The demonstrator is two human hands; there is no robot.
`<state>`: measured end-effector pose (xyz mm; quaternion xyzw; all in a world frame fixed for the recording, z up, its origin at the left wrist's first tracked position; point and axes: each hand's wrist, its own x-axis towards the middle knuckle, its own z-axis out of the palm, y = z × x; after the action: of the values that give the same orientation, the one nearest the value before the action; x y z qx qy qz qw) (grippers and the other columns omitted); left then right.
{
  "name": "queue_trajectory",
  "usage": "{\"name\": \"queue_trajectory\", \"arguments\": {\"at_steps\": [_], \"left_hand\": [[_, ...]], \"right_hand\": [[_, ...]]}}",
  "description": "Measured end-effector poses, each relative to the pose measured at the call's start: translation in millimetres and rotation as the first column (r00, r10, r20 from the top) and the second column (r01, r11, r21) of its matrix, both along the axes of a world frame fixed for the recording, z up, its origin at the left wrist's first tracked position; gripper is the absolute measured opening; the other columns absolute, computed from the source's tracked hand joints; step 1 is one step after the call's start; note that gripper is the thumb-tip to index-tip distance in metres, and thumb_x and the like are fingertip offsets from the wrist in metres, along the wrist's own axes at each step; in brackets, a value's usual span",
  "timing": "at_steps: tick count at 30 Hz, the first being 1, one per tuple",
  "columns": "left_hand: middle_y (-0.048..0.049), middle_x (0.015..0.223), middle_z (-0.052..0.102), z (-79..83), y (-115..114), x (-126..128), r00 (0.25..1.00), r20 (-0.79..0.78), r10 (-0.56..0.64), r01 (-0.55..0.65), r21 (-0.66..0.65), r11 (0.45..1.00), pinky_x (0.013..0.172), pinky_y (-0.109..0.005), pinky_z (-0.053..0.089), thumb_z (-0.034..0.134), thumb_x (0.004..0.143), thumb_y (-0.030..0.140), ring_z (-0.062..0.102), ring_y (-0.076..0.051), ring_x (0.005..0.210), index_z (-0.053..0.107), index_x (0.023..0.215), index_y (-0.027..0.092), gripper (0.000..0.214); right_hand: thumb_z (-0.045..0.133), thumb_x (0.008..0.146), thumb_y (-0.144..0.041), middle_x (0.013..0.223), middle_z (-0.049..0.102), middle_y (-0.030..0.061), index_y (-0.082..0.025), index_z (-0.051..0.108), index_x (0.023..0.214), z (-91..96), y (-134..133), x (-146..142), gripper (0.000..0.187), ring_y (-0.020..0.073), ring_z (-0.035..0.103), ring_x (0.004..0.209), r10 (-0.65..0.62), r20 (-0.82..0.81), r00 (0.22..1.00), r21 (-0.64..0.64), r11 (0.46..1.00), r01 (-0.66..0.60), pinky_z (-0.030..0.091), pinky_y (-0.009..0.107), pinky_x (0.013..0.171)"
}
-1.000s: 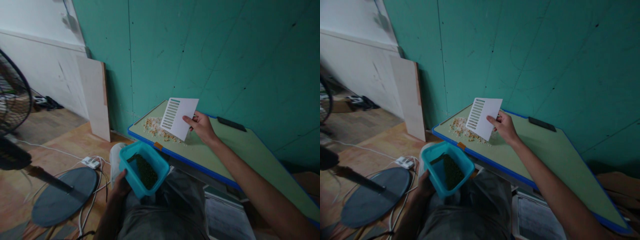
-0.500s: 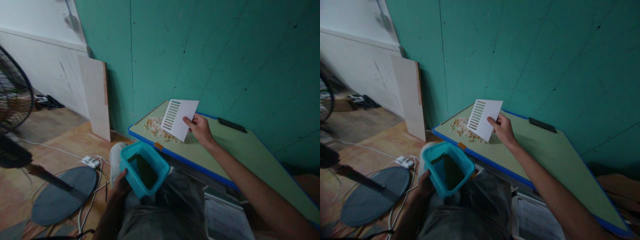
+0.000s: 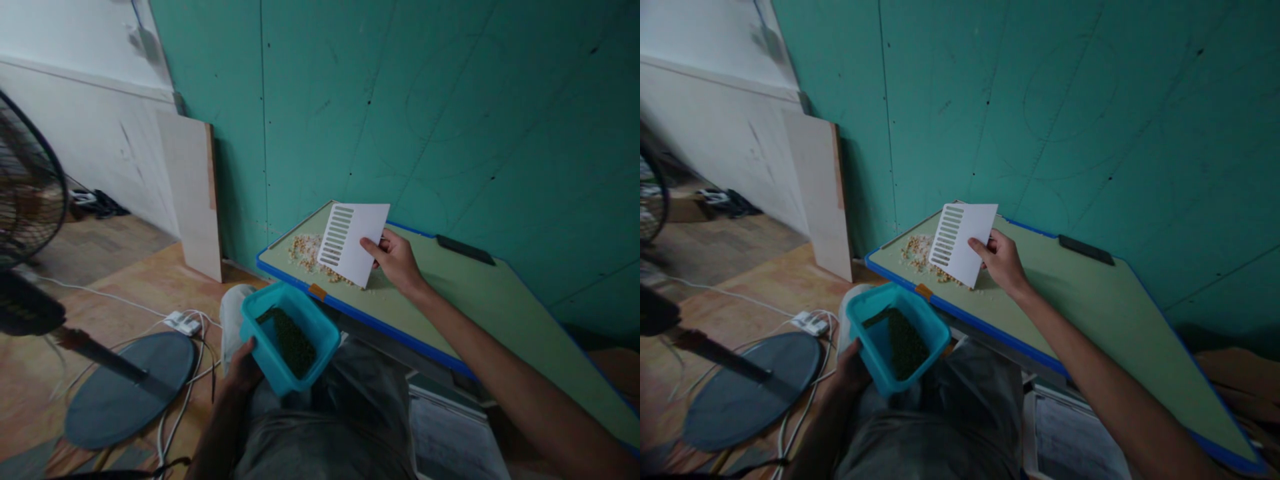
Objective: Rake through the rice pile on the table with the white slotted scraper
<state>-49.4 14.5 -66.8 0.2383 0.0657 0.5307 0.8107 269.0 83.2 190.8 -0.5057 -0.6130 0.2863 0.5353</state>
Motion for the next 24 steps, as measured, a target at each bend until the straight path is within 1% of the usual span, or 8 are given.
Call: {"name": "queue_trajectory", "arguments": {"at_steps": [3,8,13,19,24], "left_hand": [[-0.0111,0.128,0.077,-1.0,0.2,-0.4,1.0,-0.001,-0.01,0.01,0.0,1.0,0.124,-0.059,0.026,0.074,0.09,0.034,0.05,-0.04,0.141,0.076,0.129,0.024,0.04],[-0.0115,0.121,0.08,-1.1,-0.4,-1.3,1.0,-0.007,-0.012,0.012,-0.006,1.0,0.123,-0.057,0.03,0.073,0.09,0.032,0.056,-0.04,0.137,0.076,0.127,0.022,0.038],[-0.0108,0.123,0.079,-4.7,-0.3,-0.4,1.0,-0.002,0.001,-0.001,-0.026,1.0,0.123,-0.057,0.03,0.075,0.089,0.034,0.055,-0.039,0.138,0.077,0.126,0.023,0.039],[-0.0103,0.118,0.081,-13.7,0.3,1.3,1.0,-0.008,0.02,-0.021,-0.091,0.996,0.122,-0.057,0.031,0.079,0.083,0.036,0.055,-0.04,0.137,0.08,0.118,0.025,0.036],[-0.0117,0.116,0.081,-19.4,-1.1,1.4,0.999,-0.035,0.012,-0.017,-0.165,0.986,0.118,-0.055,0.038,0.078,0.086,0.038,0.063,-0.039,0.129,0.08,0.119,0.023,0.036]], "right_hand": [[0.082,0.075,-0.058,0.084,0.078,0.0071,-0.021,0.07,0.101,1.1,-2.1,-2.5,0.047,0.0209,0.069,0.066,0.008,-0.005,1.0,-0.004,1.0,-0.008,0.048,0.026,0.045],[0.081,0.077,-0.058,0.084,0.078,0.0067,-0.021,0.07,0.103,2.2,-6.1,-6.4,0.047,0.0195,0.068,0.064,0.03,-0.009,1.0,-0.005,1.0,-0.03,0.047,0.026,0.044],[0.081,0.076,-0.058,0.084,0.078,0.0072,-0.021,0.069,0.101,3.0,-10.3,-10.4,0.046,0.0195,0.067,0.063,0.044,-0.012,0.999,-0.018,0.999,-0.044,0.047,0.026,0.044],[0.081,0.076,-0.059,0.086,0.078,0.0067,-0.022,0.069,0.103,3.7,-13.5,-14.0,0.047,0.0207,0.069,0.065,0.049,-0.02,0.999,-0.024,0.998,-0.05,0.048,0.026,0.044],[0.081,0.078,-0.06,0.085,0.078,0.0061,-0.023,0.069,0.1,2.0,-16.2,-16.3,0.045,0.0207,0.069,0.066,0.073,-0.022,0.997,-0.02,0.997,-0.073,0.048,0.027,0.044]]}}
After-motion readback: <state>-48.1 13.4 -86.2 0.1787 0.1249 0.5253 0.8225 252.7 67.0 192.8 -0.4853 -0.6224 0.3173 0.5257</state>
